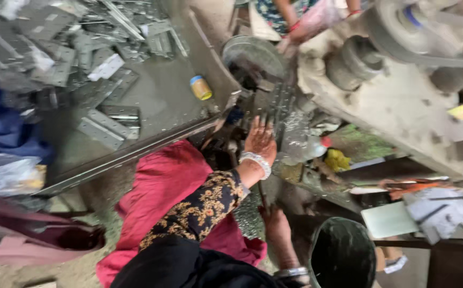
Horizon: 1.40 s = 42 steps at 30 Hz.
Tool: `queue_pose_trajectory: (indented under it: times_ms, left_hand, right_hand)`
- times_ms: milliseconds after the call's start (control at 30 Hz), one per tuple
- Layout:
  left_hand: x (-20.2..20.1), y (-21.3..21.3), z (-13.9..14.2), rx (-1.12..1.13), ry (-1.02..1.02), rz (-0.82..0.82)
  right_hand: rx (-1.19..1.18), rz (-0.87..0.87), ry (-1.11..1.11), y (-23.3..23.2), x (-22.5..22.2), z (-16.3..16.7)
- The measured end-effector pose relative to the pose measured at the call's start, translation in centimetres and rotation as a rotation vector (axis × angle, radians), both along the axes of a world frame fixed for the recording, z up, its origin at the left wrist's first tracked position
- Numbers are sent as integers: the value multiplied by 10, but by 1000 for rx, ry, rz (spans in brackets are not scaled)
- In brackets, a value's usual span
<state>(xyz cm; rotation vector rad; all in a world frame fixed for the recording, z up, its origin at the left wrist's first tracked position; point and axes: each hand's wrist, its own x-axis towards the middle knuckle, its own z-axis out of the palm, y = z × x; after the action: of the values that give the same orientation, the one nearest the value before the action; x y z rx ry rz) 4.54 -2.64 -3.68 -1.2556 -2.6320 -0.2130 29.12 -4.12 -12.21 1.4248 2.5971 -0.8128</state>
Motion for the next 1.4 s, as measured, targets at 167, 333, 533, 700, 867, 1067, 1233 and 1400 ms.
queue_pose_trajectory:
  times_ms: [167,333,533,700,867,1067,1233,1400]
  left_hand:
    - [-9,-12,40,-353,-66,-168]
    - [-12,-14,59,-316,-150,-190]
    - [-21,10,41,-435,-115,-166]
    - [-32,22,44,-431,64,-48]
    - [-33,11,66,-354,34,-98]
    - [-4,-67,43,-115,51,-300]
    - [-16,-101,19,324,6,-664]
    - [22,-17,57,447,183,-451]
  right_hand:
    - [275,341,101,44,7,-6]
    - [114,6,-36,15,1,-17]
    - [-347,-140,205,0,-1,59]
    - [-138,-43,307,-25,-7,64]
    - [-48,-107,-134,-32,-23,57]
    - [150,-27,536,-5,-34,125]
    - [301,-17,397,-6,-44,131]
    - [253,-77,275,1,-41,121]
